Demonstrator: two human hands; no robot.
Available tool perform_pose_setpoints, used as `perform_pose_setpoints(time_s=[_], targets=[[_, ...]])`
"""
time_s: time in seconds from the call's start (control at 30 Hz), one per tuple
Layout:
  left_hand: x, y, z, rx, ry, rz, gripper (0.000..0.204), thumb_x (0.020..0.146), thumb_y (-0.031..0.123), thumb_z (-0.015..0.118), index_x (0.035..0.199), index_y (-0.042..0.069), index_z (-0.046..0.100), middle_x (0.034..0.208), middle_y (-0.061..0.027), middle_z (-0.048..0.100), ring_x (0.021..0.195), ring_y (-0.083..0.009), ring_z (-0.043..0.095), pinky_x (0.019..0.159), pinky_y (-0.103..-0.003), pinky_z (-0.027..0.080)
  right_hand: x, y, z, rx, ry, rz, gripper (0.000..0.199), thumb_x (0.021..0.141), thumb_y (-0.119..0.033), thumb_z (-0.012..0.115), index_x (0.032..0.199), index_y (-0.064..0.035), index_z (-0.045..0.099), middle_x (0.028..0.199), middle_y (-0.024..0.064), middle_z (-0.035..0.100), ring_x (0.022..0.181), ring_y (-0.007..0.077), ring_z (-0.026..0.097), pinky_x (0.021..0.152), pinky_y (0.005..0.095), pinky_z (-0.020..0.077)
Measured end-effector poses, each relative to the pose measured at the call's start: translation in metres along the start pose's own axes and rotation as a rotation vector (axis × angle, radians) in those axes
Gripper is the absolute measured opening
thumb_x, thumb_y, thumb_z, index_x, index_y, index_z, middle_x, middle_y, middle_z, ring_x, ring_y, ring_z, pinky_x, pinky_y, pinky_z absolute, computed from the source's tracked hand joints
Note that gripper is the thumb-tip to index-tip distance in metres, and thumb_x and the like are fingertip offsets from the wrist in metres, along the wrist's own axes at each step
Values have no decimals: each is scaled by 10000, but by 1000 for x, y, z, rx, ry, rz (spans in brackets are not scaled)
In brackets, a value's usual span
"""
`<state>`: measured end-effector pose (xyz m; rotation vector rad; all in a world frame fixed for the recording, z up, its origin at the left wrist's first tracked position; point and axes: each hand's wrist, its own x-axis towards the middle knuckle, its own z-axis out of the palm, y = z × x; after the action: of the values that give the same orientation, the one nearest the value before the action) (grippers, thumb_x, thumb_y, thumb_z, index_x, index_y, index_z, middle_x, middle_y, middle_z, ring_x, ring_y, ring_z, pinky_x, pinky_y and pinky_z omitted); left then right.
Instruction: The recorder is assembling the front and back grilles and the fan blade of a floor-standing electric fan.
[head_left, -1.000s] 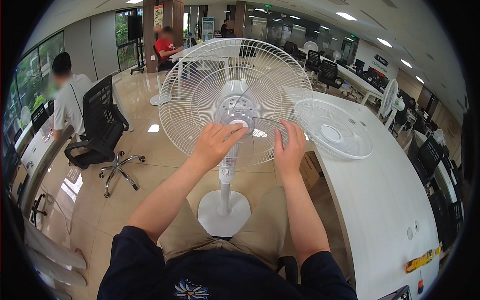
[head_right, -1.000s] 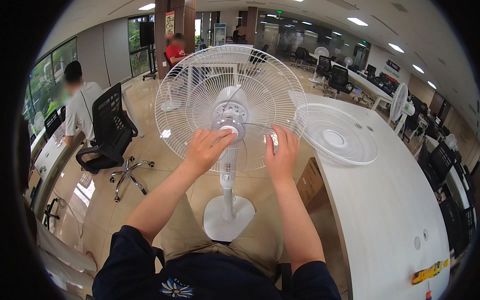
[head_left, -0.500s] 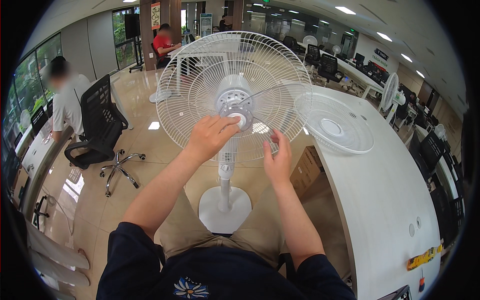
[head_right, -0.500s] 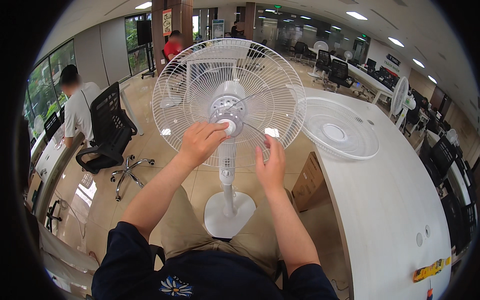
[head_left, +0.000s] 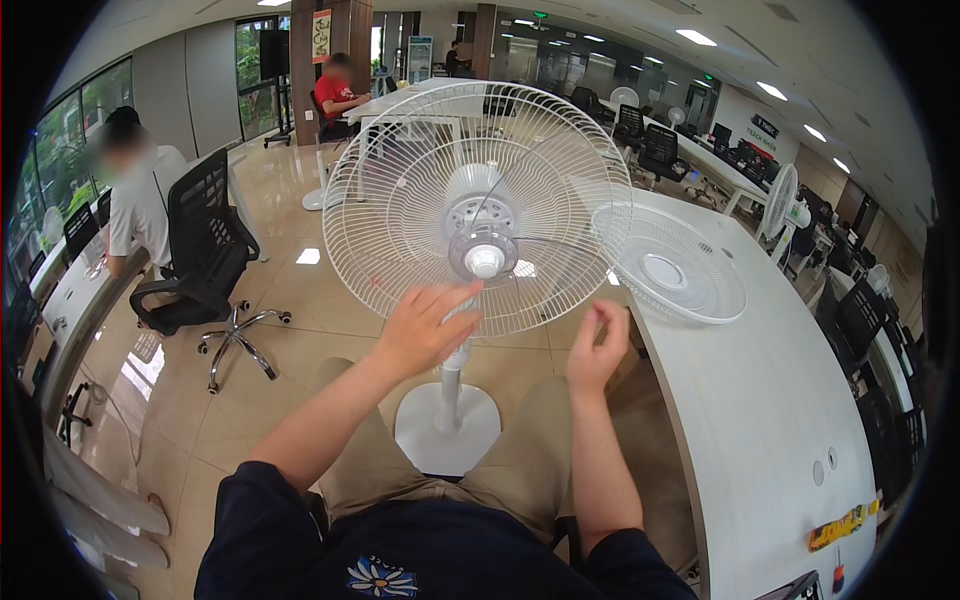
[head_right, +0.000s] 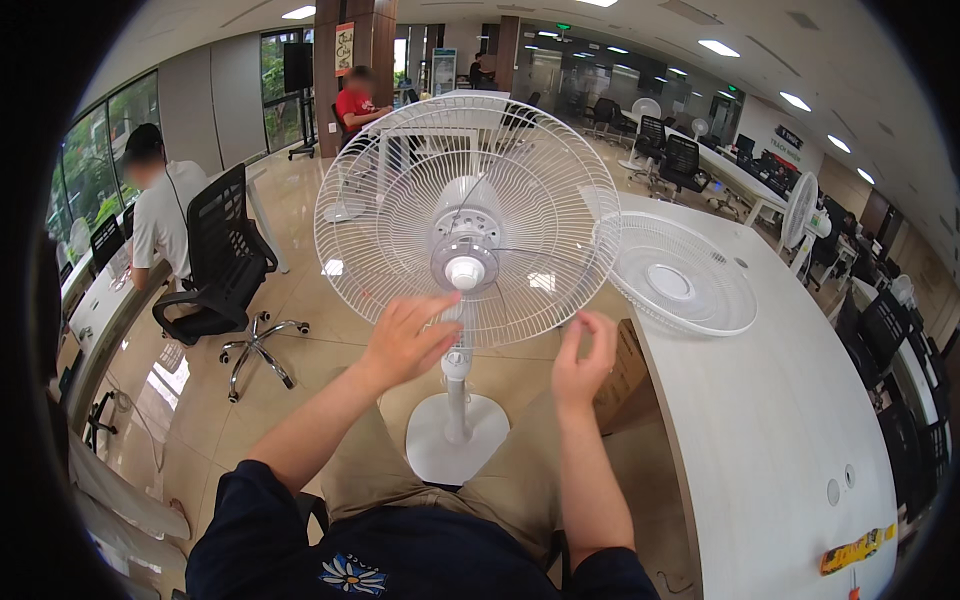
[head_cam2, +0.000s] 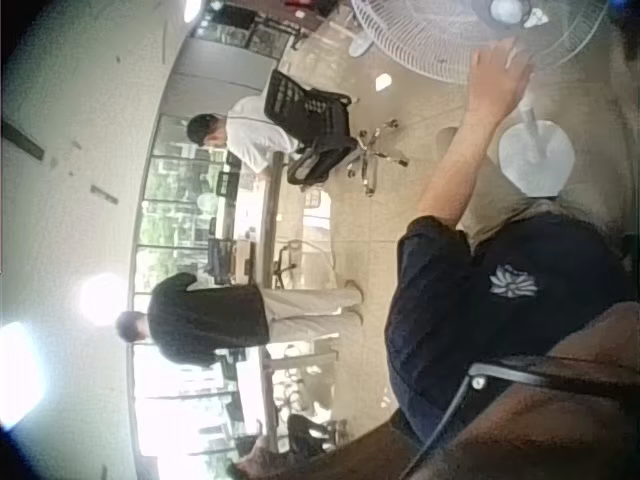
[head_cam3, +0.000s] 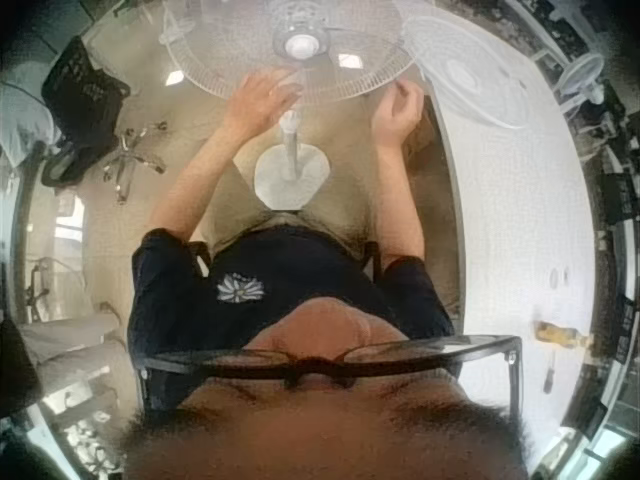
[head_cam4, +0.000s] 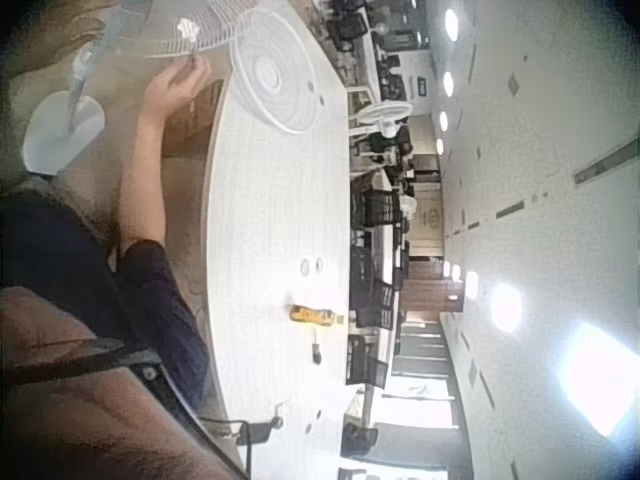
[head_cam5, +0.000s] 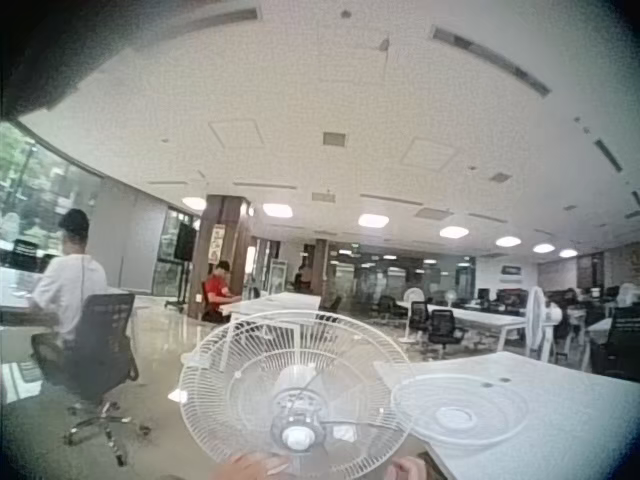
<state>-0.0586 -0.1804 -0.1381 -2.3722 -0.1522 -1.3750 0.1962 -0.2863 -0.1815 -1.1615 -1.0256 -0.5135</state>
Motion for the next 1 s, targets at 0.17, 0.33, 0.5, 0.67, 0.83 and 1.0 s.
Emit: perform_pose_setpoints(time_s=[0.17, 0.33, 0.5, 0.67, 0.83, 1.0], targets=[[-90, 49, 8, -228, -231, -90, 252, 814, 171, 810, 1028, 158, 678, 1213, -25, 686, 1054, -203, 639, 840, -360, 452, 83, -3, -23, -85, 205, -108, 100, 948, 11, 627, 1040, 18, 665, 1004, 104, 670, 941, 218, 620, 850, 334, 490], [-193, 73, 32, -703, -881, -781, 289, 924, 315, 753, 1124, 109, 719, 937, -88, 744, 909, -259, 699, 801, -397, 532, 171, 1, -39, 76, 301, -70, 105, 980, -47, 621, 1051, 10, 674, 947, 84, 682, 844, 185, 610, 837, 310, 484], [-249, 84, 34, -726, -1166, -921, 435, 961, 450, 680, 1244, 119, 692, 1024, -104, 765, 990, -322, 709, 884, -425, 555, 172, 64, -79, -625, -343, -365, 168, 955, -180, 697, 1040, -38, 671, 963, 118, 686, 885, 297, 654, 829, 413, 481], [-256, 94, 30, -547, -1357, -742, 503, 955, 497, 649, 1318, 149, 658, 1115, -97, 763, 1109, -315, 692, 968, -439, 537, 119, 101, -156, -843, -551, -507, 280, 911, -265, 736, 1081, -54, 662, 1043, 107, 684, 1031, 317, 631, 912, 442, 444], [-258, 88, 30, -530, -1363, -725, 505, 948, 496, 662, 1308, 141, 661, 1059, -123, 760, 1038, -328, 705, 916, -447, 549, 110, 112, -172, -956, -473, -309, 371, 864, -312, 787, 1109, -52, 688, 1043, 103, 693, 1023, 332, 630, 964, 457, 440], [-263, 80, 32, -550, -1290, -758, 502, 936, 493, 683, 1283, 130, 677, 967, -151, 750, 926, -327, 718, 840, -438, 560, 108, 106, -161, -943, -459, -255, 376, 816, -358, 823, 980, -42, 702, 941, 113, 695, 969, 337, 635, 940, 449, 449]])
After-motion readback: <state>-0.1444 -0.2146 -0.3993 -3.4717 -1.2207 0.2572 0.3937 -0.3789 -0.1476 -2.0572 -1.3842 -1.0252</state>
